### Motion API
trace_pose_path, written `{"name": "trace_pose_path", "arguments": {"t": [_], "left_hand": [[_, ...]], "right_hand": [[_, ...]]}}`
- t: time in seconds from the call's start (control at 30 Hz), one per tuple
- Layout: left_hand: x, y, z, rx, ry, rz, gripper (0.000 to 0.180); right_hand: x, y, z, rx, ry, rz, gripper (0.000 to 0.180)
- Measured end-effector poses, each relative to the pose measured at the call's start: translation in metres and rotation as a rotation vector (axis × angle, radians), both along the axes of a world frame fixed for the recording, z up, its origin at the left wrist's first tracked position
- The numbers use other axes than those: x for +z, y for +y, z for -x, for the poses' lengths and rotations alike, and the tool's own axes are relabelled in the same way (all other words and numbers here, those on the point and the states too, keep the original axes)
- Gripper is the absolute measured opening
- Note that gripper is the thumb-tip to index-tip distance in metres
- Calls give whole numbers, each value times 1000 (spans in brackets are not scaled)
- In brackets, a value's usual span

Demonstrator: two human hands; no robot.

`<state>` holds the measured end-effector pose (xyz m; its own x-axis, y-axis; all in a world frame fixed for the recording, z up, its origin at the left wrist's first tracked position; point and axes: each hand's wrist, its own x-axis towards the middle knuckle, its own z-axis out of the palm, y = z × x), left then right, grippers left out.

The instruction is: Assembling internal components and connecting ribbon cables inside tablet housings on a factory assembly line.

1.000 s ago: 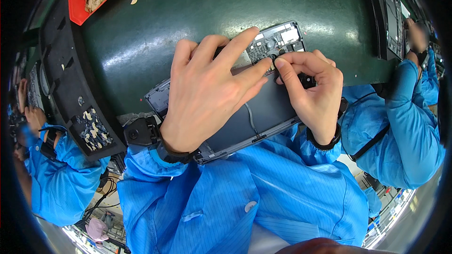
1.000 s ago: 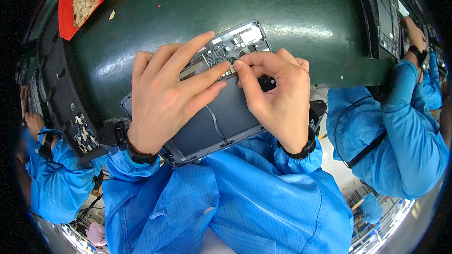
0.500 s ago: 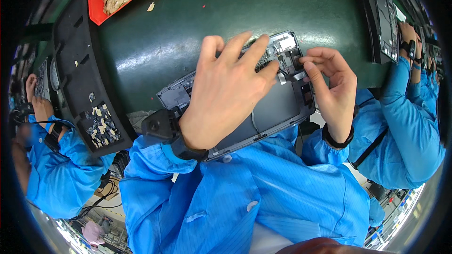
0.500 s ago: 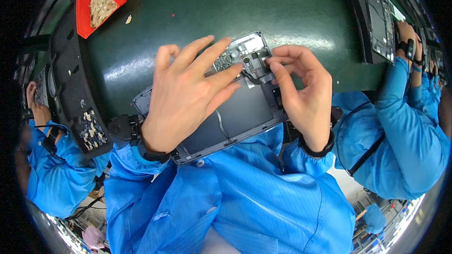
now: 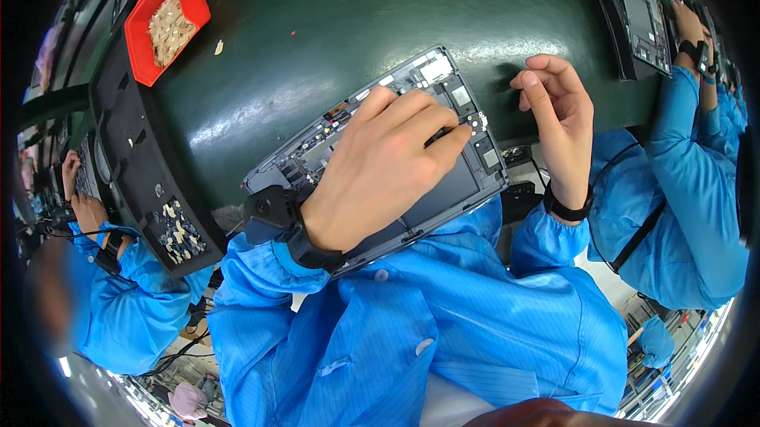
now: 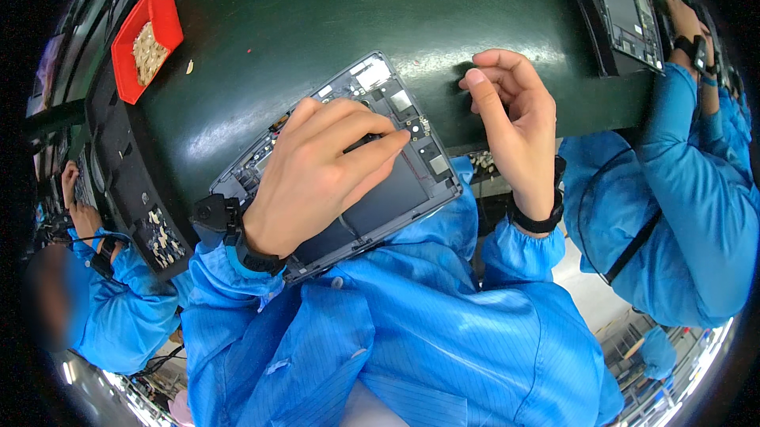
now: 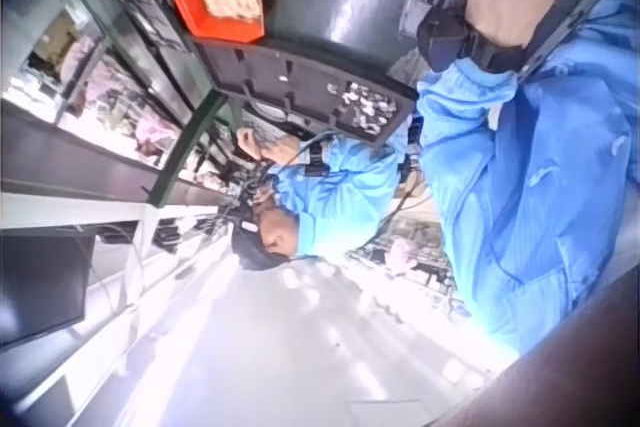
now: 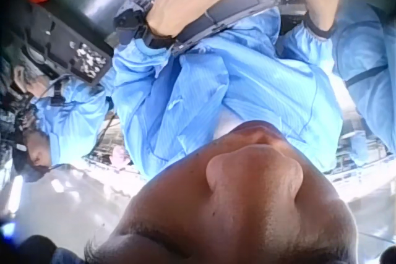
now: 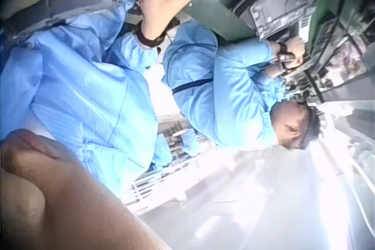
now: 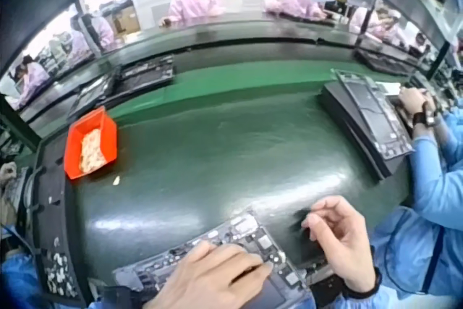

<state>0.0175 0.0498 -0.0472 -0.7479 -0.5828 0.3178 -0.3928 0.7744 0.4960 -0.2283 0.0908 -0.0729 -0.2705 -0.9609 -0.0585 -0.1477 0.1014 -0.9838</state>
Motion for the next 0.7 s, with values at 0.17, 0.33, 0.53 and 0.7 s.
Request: {"name": "trace_pose_path", "arguments": {"t": [0.17, 0.33, 0.53, 0.7], "left_hand": [[5, 0, 6, 10, -29, 18, 28], [5, -1, 6, 11, -24, 6, 25], [7, -4, 6, -8, -42, -4, 20], [6, -4, 8, -3, -46, -6, 19]], "right_hand": [[-3, 1, -1, 7, -60, 4, 25], [-2, 1, -2, 5, -56, 5, 24], [0, -1, -3, 7, -48, 2, 25], [-1, -1, -3, 5, -44, -5, 25]]}}
